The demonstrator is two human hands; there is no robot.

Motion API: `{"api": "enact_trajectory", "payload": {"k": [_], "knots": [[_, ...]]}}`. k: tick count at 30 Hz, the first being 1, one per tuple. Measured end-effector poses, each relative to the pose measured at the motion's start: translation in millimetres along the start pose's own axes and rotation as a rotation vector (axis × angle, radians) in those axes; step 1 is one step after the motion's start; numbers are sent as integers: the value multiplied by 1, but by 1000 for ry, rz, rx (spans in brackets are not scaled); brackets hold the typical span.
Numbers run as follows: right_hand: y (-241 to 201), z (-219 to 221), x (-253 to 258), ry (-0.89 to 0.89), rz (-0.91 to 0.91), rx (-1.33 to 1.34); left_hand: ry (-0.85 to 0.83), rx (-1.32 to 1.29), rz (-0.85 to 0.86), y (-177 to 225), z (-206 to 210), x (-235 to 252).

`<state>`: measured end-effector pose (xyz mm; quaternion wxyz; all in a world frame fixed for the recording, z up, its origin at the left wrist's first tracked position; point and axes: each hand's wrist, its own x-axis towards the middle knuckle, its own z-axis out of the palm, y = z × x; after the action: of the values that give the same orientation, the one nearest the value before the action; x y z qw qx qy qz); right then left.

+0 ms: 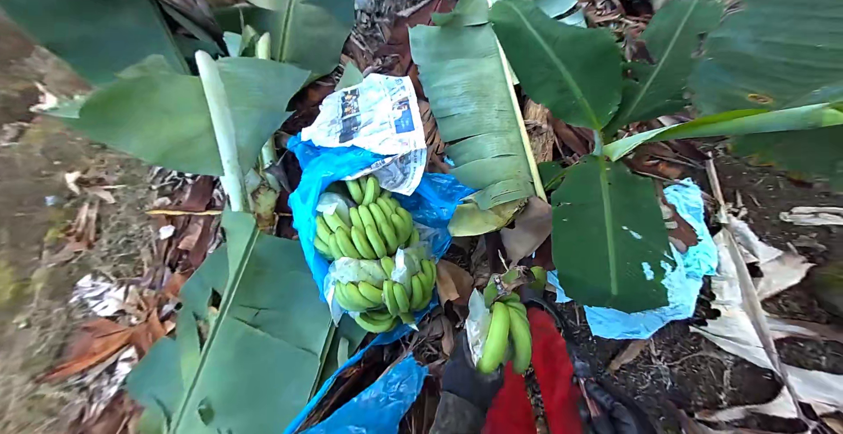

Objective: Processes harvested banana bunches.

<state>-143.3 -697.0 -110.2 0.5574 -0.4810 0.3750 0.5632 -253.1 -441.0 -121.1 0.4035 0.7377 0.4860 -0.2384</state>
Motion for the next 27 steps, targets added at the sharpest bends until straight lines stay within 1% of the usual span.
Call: {"api": "enact_trajectory", "payload": {"k": [4, 6, 7, 9, 11, 13, 15, 18, 20, 22, 25, 27], "knots": [[-11, 14, 14, 7, -25, 26, 106, 17, 227, 13, 8, -2], [-20, 18, 23, -21, -11, 11, 120, 60, 331, 18, 4, -3], [-23, 18, 28, -52, 1, -4, 100, 92, 355, 20, 1, -4], [-25, 16, 36, -101, 26, -42, -6, 157, 360, 25, -9, -5], [-26, 17, 40, -117, 60, -56, -133, 226, 348, 28, -17, -4], [-24, 20, 42, -117, 127, -51, -225, 294, 340, 29, -19, 1], [-15, 21, 42, -127, 176, -5, -270, 329, 335, 22, -16, 7], [0, 28, 38, -111, 173, 58, -347, 346, 280, 11, -13, 21], [5, 35, 35, -26, 180, 31, -389, 358, 243, 5, -6, 27], [2, 40, 25, 48, 190, 29, -448, 356, 221, 5, -1, 33], [9, 34, 27, 38, 163, 131, -447, 323, 239, 5, 4, 41], [7, 35, 20, 74, 166, 181, -469, 345, 240, 14, 14, 41]]}}
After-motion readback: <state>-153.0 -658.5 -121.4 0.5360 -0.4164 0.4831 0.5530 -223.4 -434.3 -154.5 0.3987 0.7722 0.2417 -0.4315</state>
